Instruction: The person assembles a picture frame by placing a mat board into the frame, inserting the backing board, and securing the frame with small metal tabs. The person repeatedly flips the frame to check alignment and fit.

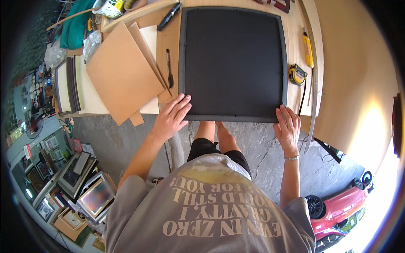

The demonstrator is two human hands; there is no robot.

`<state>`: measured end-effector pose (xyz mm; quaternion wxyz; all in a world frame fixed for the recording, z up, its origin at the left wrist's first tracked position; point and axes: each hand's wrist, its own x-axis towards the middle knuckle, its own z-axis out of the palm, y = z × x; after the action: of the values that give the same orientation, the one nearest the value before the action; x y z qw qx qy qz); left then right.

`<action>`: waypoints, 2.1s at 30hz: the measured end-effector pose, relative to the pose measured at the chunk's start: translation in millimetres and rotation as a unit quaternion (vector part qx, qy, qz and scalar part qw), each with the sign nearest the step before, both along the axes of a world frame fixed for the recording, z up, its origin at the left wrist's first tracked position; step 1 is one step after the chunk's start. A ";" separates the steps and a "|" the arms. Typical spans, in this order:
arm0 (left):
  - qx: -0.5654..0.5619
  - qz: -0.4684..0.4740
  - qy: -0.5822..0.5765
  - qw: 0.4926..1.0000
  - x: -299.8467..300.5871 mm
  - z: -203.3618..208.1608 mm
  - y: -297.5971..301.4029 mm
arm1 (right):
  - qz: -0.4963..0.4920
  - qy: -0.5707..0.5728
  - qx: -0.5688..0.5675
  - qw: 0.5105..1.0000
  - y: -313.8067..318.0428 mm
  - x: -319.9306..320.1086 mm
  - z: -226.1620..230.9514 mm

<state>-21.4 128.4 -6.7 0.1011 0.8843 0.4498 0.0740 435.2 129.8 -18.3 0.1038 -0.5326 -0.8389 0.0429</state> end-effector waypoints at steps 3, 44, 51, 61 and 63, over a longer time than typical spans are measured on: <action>0.019 -0.018 0.041 0.999 0.6 22.0 2.0 | 0.004 0.013 -0.008 1.000 3.1 0.7 20.5; -0.090 0.111 -0.681 0.718 13.1 166.4 410.1 | -0.083 0.553 -0.168 0.812 387.5 -15.6 71.9; -0.164 0.248 -0.684 0.666 46.6 203.9 417.3 | -0.095 0.604 -0.153 0.776 342.4 1.0 73.4; -0.275 0.353 -0.531 0.719 35.9 219.3 387.3 | -0.224 0.679 -0.211 0.666 247.2 -26.3 151.1; -0.301 0.326 -0.568 0.693 34.7 208.0 384.8 | -0.248 0.677 -0.227 0.655 241.3 -26.7 154.4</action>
<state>13.3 513.2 201.3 0.5677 0.3938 0.5653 0.4507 408.5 371.2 136.2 0.5256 -0.5509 -0.3373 0.5536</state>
